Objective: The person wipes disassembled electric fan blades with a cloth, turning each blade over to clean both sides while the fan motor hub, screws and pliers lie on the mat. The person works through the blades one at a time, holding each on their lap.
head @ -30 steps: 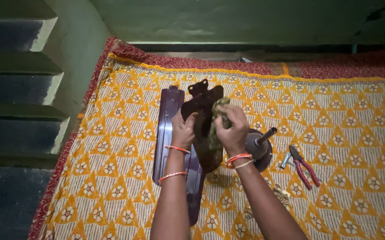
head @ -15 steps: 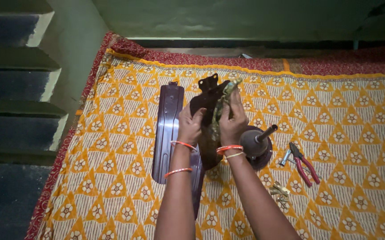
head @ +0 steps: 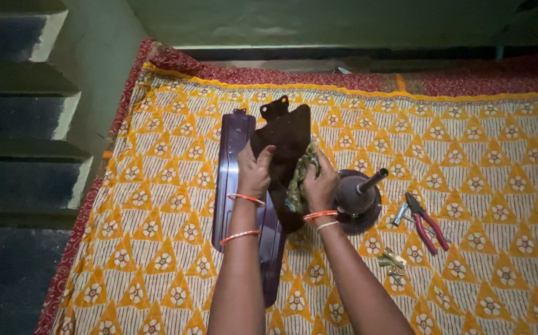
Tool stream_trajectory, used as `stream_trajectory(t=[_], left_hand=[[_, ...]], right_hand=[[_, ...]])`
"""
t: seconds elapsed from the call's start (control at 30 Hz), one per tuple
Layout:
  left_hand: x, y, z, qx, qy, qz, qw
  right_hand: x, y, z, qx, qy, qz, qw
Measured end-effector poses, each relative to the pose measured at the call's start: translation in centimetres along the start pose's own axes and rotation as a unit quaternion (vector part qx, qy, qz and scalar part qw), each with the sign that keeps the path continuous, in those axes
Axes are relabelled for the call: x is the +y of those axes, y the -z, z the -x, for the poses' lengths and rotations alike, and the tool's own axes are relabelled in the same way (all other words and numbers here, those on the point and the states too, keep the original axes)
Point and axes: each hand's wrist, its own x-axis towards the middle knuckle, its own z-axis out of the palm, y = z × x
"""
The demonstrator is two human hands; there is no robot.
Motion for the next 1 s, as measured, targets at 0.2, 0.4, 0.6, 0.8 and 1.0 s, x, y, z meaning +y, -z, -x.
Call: stream_trajectory(t=[0.2,0.4,0.6,0.8,1.0], left_hand=[[-0.2,0.4,0.2,0.005,0.009,0.025,1.0],[-0.5,0.3,0.2,0.007,-0.001,0.037,0.999],[-0.3,0.2,0.3,0.001,0.005,0.062,0.998],[-0.2,0.2,0.3,-0.002,-0.002,0.047,0.999],[0.2,0.1,0.4,-0.004,-0.004,0.055,0.998]], right_hand=[[1.6,-1.1,1.6,-0.028,-0.065,-0.006,0.997],[4.2,-2.5,2.6,0.013,0.04,-0.007,0.999],[5.8,-2.7,3.7,-0.009,0.023,-0.024,0.999],[7.7,-2.3,6.0,-0.063,-0.063,-0.06,0.994],[9.9,-2.0,7.4,-0.161,-0.279,0.024,0.946]])
